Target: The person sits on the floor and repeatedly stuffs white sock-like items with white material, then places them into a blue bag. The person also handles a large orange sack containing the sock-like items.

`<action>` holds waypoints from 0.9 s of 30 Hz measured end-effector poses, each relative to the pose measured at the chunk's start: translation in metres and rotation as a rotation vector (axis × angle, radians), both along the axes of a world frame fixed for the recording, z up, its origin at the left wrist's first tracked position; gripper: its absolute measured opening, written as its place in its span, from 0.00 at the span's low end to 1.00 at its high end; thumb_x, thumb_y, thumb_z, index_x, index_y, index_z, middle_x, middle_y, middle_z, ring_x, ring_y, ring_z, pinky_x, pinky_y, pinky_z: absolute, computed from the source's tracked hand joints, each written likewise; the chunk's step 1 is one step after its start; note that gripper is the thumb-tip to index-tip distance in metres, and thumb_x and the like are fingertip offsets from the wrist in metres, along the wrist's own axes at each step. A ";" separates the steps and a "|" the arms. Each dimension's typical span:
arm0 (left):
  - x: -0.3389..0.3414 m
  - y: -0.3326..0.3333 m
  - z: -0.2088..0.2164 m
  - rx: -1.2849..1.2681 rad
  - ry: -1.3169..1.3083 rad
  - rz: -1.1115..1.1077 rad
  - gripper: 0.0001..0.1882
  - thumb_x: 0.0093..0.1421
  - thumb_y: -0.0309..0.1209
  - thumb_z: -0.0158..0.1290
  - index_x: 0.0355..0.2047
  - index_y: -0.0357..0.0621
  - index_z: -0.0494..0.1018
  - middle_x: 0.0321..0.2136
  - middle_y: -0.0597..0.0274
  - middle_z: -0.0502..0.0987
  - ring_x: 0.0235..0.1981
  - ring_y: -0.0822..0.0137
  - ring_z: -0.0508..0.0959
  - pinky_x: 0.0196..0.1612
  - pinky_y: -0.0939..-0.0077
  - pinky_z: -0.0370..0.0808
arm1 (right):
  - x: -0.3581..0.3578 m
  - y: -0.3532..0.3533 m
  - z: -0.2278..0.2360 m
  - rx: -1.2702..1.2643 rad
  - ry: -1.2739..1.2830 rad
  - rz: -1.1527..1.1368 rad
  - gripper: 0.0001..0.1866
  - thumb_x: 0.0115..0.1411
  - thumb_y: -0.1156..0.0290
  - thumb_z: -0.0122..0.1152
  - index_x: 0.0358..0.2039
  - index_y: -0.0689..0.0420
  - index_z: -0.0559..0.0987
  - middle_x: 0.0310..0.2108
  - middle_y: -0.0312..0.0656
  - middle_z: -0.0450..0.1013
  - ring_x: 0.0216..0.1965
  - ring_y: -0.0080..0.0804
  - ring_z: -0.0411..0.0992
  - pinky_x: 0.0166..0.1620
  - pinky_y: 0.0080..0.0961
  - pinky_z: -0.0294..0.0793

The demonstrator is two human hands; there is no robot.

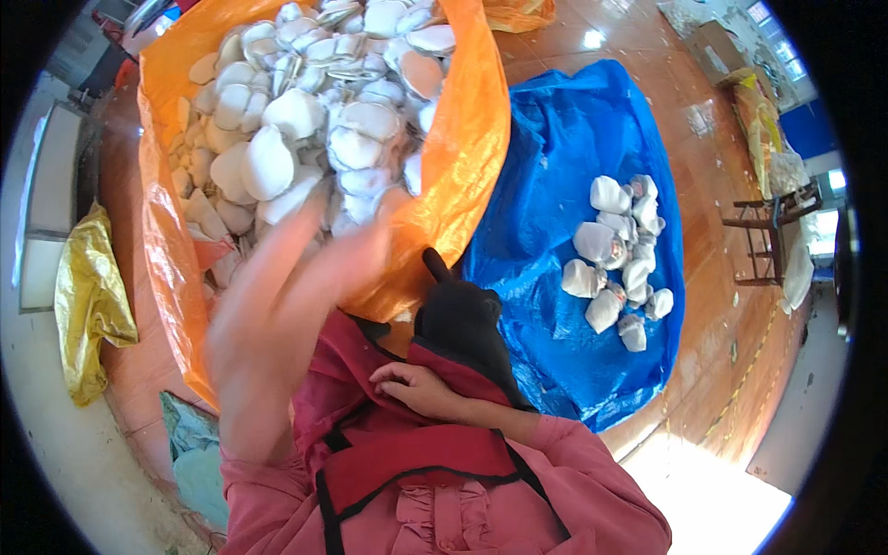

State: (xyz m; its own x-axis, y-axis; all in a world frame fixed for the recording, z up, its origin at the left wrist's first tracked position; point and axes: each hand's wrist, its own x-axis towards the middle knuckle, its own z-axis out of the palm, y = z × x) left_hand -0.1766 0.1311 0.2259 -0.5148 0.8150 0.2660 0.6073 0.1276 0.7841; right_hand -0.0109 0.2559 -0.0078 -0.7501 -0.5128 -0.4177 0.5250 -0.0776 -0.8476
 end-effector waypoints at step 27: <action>-0.212 0.021 -0.318 -1.111 0.304 0.722 0.30 0.61 0.33 0.49 0.64 0.46 0.58 0.65 0.48 0.56 0.67 0.48 0.55 0.64 0.46 0.57 | 0.005 0.004 -0.039 -0.222 0.049 0.170 0.14 0.67 0.67 0.52 0.50 0.59 0.73 0.44 0.38 0.73 0.47 0.25 0.70 0.51 0.22 0.69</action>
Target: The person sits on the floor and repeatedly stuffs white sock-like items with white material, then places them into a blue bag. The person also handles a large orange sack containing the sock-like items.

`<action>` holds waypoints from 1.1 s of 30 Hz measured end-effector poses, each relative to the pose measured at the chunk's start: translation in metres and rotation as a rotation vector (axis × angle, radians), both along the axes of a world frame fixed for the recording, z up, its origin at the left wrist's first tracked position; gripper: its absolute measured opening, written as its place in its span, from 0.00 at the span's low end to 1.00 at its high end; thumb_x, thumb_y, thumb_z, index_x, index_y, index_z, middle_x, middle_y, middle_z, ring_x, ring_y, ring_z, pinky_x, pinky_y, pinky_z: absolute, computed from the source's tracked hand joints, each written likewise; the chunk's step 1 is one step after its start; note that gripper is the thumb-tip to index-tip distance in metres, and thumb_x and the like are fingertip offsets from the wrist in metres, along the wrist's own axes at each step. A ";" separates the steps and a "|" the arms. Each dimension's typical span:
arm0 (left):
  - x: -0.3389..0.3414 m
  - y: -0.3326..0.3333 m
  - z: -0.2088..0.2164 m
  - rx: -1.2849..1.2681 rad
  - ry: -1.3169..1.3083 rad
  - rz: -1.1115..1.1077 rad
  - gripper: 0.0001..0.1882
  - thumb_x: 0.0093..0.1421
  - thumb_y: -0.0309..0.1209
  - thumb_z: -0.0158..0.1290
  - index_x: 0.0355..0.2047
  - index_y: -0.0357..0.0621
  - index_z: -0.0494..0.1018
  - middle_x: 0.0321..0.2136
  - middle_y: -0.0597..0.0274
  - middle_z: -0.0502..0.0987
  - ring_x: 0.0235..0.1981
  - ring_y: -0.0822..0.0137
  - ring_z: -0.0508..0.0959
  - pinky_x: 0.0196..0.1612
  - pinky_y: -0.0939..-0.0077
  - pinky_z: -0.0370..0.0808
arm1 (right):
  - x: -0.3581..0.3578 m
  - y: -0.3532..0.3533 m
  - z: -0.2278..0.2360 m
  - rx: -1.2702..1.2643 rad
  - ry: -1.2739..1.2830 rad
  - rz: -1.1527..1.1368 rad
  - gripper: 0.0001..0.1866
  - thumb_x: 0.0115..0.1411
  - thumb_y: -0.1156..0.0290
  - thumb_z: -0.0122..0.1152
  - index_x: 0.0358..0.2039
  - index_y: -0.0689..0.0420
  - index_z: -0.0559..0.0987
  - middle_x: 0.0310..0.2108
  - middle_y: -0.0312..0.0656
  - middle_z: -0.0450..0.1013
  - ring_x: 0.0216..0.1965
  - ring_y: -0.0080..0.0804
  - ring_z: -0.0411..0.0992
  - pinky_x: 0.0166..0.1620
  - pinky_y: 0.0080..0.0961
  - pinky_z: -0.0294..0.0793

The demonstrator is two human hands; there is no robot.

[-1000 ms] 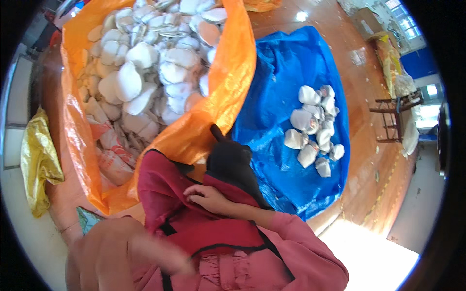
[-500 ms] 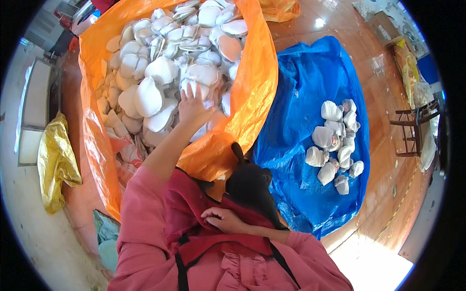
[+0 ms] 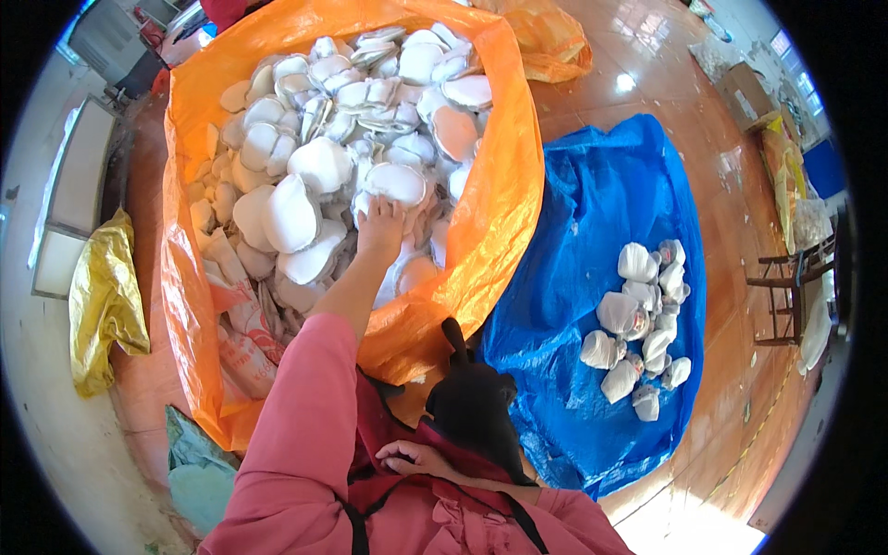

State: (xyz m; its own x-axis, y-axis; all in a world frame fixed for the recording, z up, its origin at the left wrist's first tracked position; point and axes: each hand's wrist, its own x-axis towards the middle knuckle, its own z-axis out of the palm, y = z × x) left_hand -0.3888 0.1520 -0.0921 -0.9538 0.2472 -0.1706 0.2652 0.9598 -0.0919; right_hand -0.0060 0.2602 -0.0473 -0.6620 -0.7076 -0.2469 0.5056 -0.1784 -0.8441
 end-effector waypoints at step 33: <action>0.377 -0.166 0.168 0.500 0.389 -0.867 0.13 0.49 0.34 0.55 0.36 0.50 0.70 0.37 0.61 0.74 0.38 0.62 0.76 0.41 0.60 0.68 | -0.045 -0.006 0.084 -0.300 -0.091 -0.316 0.40 0.62 0.60 0.58 0.67 0.58 0.50 0.63 0.43 0.56 0.62 0.33 0.58 0.63 0.29 0.59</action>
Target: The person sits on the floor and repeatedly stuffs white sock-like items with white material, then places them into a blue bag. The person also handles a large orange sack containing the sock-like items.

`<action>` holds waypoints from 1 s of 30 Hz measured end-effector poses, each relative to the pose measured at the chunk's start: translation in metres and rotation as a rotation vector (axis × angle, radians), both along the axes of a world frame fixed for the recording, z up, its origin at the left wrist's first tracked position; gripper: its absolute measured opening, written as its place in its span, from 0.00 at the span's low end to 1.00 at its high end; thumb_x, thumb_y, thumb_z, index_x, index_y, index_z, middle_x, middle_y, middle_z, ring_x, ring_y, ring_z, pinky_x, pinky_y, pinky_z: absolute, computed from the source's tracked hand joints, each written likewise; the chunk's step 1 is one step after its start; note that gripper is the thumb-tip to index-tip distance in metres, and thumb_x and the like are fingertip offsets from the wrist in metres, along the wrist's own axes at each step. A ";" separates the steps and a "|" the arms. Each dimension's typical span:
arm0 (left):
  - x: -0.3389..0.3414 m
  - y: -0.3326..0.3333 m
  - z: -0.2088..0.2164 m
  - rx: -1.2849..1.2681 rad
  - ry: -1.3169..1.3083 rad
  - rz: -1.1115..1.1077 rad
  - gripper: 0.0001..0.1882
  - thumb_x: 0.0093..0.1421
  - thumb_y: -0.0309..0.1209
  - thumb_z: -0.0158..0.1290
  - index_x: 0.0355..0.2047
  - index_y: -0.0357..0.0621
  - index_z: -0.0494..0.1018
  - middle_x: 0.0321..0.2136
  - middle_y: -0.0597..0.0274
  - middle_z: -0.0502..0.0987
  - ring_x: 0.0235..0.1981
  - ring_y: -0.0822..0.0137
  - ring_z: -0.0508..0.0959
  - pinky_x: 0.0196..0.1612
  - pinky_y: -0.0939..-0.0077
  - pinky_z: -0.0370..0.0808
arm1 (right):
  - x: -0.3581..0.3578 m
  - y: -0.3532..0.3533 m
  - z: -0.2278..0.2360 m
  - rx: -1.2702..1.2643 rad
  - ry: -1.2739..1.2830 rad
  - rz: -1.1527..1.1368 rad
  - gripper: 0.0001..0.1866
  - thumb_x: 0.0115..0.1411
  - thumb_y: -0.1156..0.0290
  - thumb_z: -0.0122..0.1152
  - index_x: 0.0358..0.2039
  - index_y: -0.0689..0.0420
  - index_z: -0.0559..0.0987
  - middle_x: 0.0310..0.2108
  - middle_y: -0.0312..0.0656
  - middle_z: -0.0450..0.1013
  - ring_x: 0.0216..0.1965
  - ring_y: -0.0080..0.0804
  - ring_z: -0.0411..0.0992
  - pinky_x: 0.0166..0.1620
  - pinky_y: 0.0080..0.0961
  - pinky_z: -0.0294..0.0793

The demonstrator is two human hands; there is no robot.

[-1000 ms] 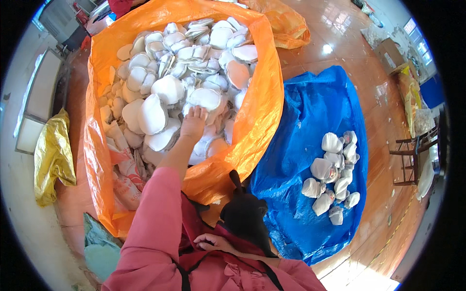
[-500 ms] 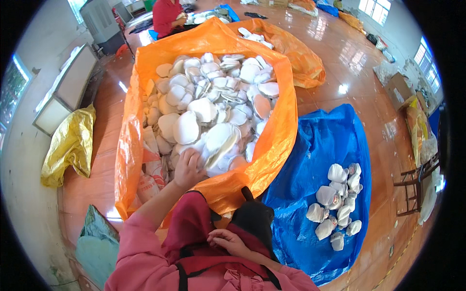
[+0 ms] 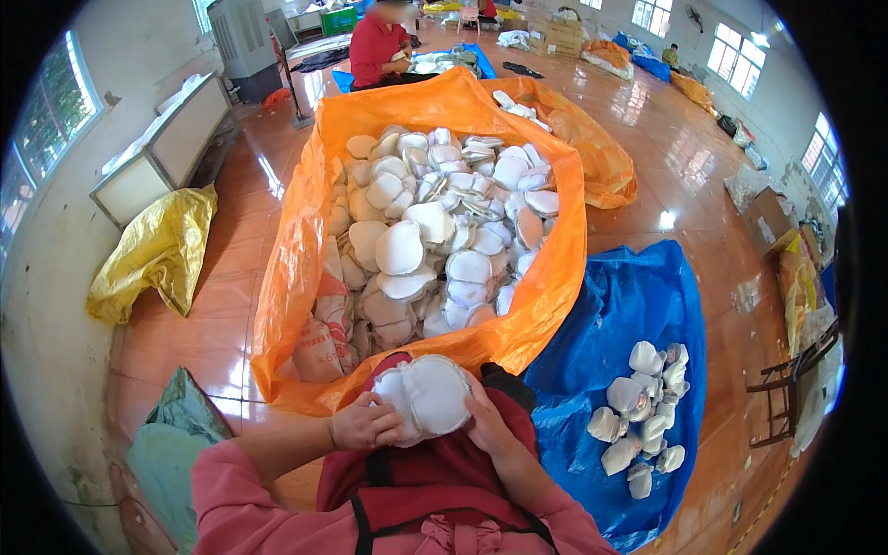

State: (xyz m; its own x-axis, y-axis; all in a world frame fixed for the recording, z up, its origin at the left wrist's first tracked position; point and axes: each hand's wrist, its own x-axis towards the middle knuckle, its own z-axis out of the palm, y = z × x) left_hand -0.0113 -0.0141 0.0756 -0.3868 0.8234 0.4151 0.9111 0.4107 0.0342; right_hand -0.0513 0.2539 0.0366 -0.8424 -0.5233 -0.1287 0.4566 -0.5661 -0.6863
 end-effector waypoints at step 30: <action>-0.037 0.064 0.020 0.183 -0.241 0.930 0.16 0.49 0.40 0.62 0.36 0.48 0.77 0.33 0.61 0.75 0.40 0.58 0.73 0.44 0.58 0.67 | 0.018 -0.020 -0.028 0.170 -0.054 -0.203 0.30 0.60 0.76 0.56 0.63 0.60 0.60 0.57 0.42 0.66 0.57 0.31 0.64 0.60 0.29 0.63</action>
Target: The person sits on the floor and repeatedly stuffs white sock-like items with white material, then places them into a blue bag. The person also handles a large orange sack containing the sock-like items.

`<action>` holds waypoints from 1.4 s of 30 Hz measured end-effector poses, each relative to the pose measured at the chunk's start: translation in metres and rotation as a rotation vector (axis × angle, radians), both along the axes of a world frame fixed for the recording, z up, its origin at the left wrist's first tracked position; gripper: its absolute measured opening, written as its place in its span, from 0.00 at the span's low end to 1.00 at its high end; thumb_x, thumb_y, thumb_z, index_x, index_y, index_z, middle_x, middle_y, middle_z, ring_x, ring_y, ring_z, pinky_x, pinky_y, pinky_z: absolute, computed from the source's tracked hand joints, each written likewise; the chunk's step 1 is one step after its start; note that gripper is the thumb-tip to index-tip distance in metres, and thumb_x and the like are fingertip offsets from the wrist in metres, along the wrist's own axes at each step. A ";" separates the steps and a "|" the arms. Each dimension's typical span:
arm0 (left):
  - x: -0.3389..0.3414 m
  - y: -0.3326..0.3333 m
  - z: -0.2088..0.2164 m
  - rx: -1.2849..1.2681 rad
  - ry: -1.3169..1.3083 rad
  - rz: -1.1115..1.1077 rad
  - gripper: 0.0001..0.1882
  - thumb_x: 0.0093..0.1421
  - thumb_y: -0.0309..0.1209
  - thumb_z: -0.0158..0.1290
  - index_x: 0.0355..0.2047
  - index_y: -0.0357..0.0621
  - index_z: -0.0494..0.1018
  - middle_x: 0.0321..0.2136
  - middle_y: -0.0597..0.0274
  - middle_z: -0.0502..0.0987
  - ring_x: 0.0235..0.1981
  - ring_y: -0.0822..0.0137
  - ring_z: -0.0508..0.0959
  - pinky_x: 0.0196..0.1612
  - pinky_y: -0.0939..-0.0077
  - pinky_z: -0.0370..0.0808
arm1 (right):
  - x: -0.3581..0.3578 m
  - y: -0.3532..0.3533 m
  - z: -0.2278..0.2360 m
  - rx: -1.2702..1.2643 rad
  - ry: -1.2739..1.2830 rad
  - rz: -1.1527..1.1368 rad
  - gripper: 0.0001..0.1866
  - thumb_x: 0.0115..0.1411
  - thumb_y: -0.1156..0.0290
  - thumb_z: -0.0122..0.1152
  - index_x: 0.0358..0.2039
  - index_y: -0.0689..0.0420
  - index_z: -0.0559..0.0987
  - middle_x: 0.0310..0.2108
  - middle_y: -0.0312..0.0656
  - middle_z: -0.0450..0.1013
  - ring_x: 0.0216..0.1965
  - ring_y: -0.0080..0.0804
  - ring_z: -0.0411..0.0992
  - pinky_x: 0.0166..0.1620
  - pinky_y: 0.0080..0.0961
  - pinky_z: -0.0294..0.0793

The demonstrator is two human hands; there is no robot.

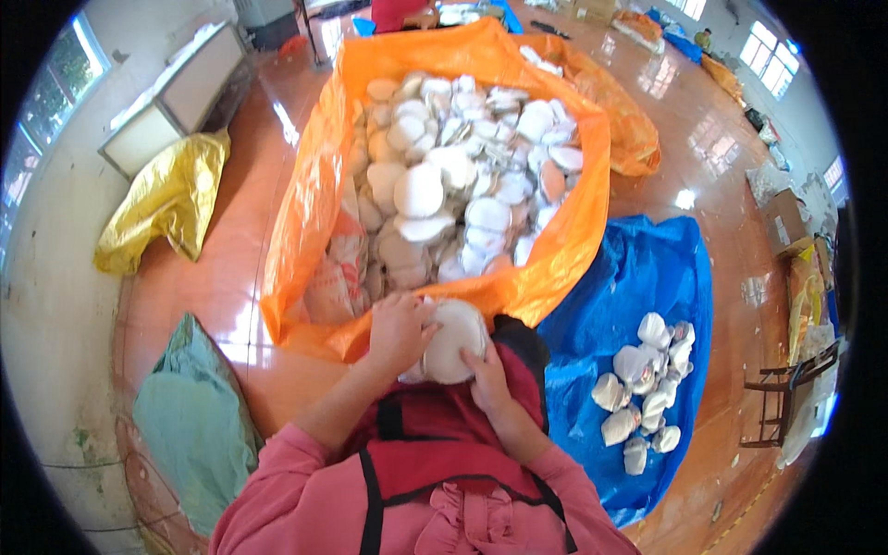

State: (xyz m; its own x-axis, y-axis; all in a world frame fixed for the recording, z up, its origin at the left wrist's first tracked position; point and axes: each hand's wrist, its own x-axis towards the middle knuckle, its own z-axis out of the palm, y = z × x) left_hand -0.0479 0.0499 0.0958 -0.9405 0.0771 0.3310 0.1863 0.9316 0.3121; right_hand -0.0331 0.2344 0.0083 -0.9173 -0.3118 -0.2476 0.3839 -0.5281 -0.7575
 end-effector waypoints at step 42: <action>0.046 -0.025 -0.002 0.089 0.030 -0.044 0.10 0.48 0.34 0.61 0.29 0.43 0.76 0.33 0.55 0.75 0.37 0.52 0.75 0.42 0.60 0.73 | -0.024 0.001 0.017 0.005 -0.139 0.007 0.21 0.62 0.68 0.58 0.53 0.63 0.70 0.47 0.41 0.73 0.46 0.28 0.72 0.50 0.27 0.72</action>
